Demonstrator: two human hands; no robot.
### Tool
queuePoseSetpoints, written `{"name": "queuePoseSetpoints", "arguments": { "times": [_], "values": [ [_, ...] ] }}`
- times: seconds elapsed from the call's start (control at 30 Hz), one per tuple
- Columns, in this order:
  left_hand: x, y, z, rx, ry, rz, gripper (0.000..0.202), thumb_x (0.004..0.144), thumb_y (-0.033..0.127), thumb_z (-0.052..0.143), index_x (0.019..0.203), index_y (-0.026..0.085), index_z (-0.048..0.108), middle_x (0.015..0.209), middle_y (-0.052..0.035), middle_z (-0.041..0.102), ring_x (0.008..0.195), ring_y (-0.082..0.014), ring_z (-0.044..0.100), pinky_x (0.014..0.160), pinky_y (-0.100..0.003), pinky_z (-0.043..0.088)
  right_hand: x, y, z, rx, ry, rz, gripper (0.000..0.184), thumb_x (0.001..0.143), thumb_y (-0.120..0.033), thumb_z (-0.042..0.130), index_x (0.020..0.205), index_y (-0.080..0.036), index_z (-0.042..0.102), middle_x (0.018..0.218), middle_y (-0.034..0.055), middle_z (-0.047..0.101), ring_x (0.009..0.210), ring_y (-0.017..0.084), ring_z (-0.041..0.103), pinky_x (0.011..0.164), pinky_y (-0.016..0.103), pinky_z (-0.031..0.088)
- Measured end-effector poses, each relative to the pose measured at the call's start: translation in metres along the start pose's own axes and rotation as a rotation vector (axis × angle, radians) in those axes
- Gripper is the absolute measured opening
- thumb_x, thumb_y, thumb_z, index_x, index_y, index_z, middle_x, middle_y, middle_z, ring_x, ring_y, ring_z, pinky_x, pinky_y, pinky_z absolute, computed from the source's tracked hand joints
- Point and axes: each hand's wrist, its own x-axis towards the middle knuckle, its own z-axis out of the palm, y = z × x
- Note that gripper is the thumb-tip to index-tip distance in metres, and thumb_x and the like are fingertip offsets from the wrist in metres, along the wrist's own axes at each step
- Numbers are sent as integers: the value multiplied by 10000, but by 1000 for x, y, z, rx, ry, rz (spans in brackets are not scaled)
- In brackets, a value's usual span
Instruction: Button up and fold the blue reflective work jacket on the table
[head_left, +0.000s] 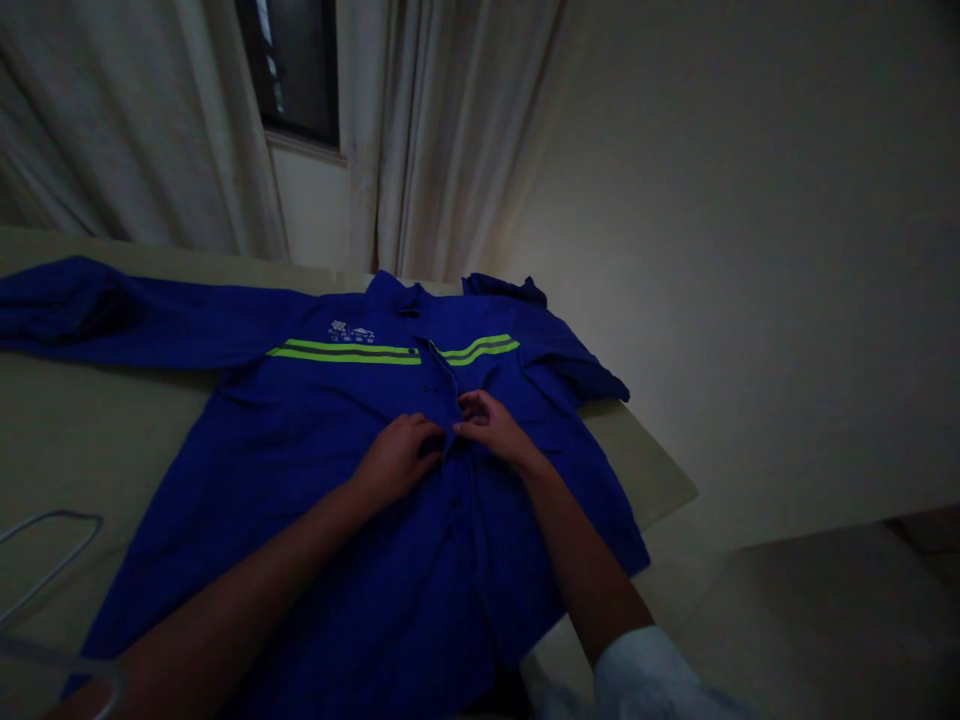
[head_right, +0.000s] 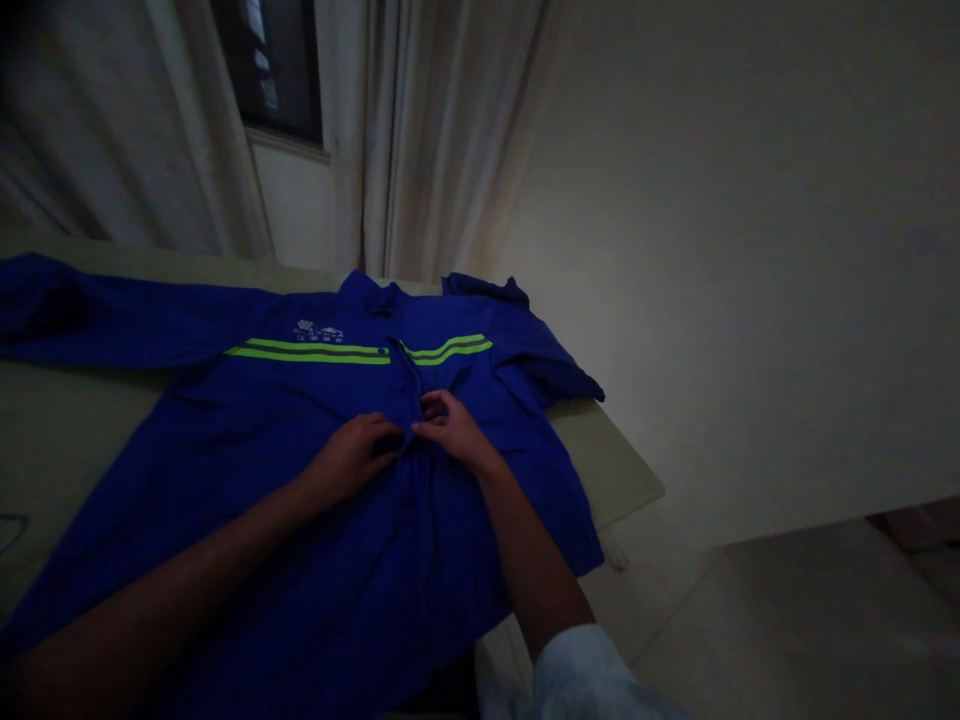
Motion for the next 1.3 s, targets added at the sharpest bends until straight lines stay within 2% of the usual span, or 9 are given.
{"name": "queuePoseSetpoints", "arguments": {
  "times": [0.13, 0.3, 0.5, 0.8, 0.97, 1.13, 1.3],
  "values": [
    [4, -2, 3, -49, -8, -40, 159, 940, 188, 629, 1034, 221, 753, 1009, -72, 742, 972, -267, 695, 865, -389, 522, -9, 7, 2, -42, -19, 7, 511, 704, -228, 768, 1169, -241, 557, 859, -55, 627, 645, 106, 585, 605, 225, 473],
    [-1, -4, 6, -117, 114, -6, 169, 956, 191, 604, 1074, 240, 714, 1042, -51, 745, 980, -248, 691, 890, -378, 525, -12, 3, 4, 18, -35, -5, 486, 770, -305, 762, 1207, -245, 559, 853, -49, 621, 694, 121, 593, 652, 247, 484],
    [-4, -1, 4, -143, 162, -21, 198, 908, 150, 633, 1077, 239, 684, 1011, -32, 752, 920, -231, 686, 853, -357, 533, -15, 2, 9, -103, -63, -77, 444, 831, -243, 675, 1264, -218, 578, 849, -33, 615, 707, 122, 586, 665, 253, 489],
    [-6, 2, 5, -59, 171, 46, 181, 949, 136, 595, 1037, 249, 705, 959, -28, 733, 919, -229, 660, 841, -338, 510, -17, 6, 15, -146, -58, -130, 472, 898, -309, 689, 1354, -215, 611, 904, -3, 650, 774, 139, 631, 699, 267, 515],
    [-7, 1, 5, -30, 175, 104, 160, 987, 147, 563, 1033, 230, 692, 950, -37, 723, 911, -232, 646, 810, -335, 488, -17, 4, 15, -145, -40, -155, 409, 910, -323, 702, 1299, -206, 651, 910, 9, 683, 787, 147, 655, 706, 270, 517],
    [-7, 1, 4, -45, 160, 93, 213, 1004, 146, 523, 1122, 231, 679, 1028, -51, 727, 967, -238, 647, 859, -354, 503, -17, 4, 14, -128, -64, -125, 346, 928, -311, 659, 1263, -227, 681, 953, 20, 691, 822, 160, 660, 722, 284, 547],
    [-5, 3, 3, 12, 129, 131, 318, 1013, 111, 497, 1260, 222, 664, 1122, -67, 722, 1015, -253, 626, 896, -383, 505, -16, 6, 13, -106, -73, -135, 374, 927, -252, 602, 1287, -247, 702, 1060, 43, 697, 870, 184, 661, 713, 302, 568]
  ]
}}
